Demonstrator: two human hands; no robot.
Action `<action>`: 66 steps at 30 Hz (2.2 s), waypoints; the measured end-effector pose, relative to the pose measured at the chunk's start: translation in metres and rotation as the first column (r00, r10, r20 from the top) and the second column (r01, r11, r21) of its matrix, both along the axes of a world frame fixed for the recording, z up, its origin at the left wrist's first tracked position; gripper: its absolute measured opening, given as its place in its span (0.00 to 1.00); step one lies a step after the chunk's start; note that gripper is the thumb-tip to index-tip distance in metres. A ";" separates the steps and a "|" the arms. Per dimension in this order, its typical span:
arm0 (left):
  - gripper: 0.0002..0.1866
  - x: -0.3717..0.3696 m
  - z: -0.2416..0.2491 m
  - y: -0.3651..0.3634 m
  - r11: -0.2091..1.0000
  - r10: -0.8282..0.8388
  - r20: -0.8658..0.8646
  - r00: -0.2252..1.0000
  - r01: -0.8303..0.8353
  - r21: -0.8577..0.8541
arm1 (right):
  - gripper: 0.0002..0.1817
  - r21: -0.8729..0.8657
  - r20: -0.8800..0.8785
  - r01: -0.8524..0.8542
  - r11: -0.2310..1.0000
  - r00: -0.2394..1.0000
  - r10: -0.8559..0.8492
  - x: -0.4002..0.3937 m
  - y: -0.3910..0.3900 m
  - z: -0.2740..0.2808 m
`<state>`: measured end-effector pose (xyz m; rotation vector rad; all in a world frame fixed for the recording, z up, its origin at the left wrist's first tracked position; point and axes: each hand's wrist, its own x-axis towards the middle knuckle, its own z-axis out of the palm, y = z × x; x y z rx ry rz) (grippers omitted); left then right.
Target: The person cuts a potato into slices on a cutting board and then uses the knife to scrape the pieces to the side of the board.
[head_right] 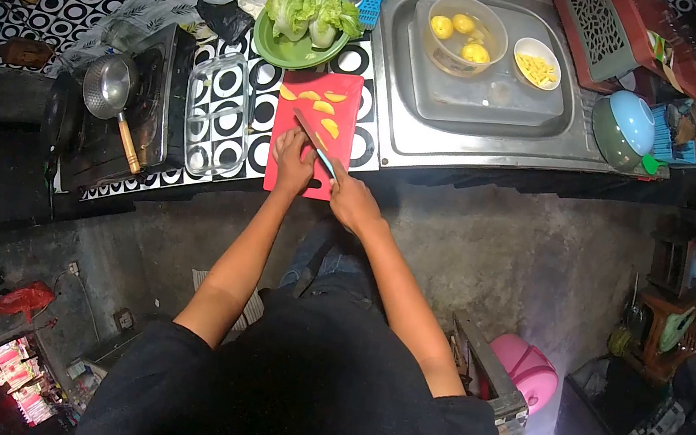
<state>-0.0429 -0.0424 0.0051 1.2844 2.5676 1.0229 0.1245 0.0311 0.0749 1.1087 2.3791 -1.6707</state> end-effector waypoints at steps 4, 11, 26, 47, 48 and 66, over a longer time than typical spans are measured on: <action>0.17 -0.001 0.001 0.000 1.000 0.003 0.020 1.000 -0.003 -0.001 | 0.27 -0.031 0.043 -0.003 1.000 0.999 0.005 0.021 -0.006 0.012; 0.18 -0.001 -0.002 0.001 1.000 0.007 0.025 1.000 -0.006 -0.020 | 0.27 0.061 -0.006 -0.016 0.998 1.000 0.017 0.007 -0.002 0.002; 0.18 0.000 0.002 0.001 1.000 0.005 0.010 1.000 -0.005 -0.030 | 0.27 0.057 0.026 -0.022 0.998 0.999 0.020 -0.004 0.004 0.001; 0.20 0.001 0.001 0.002 1.000 0.022 0.001 1.000 -0.022 0.008 | 0.25 0.064 0.065 -0.038 0.997 0.997 0.034 0.014 0.002 0.015; 0.20 0.002 -0.001 0.002 1.000 0.024 0.007 1.000 -0.024 0.003 | 0.26 0.052 0.075 -0.036 0.998 0.997 0.032 0.018 0.000 0.019; 0.19 0.000 -0.006 0.001 1.000 0.026 -0.017 1.000 -0.026 0.000 | 0.26 0.028 0.085 -0.043 0.999 0.996 0.041 -0.009 0.013 0.013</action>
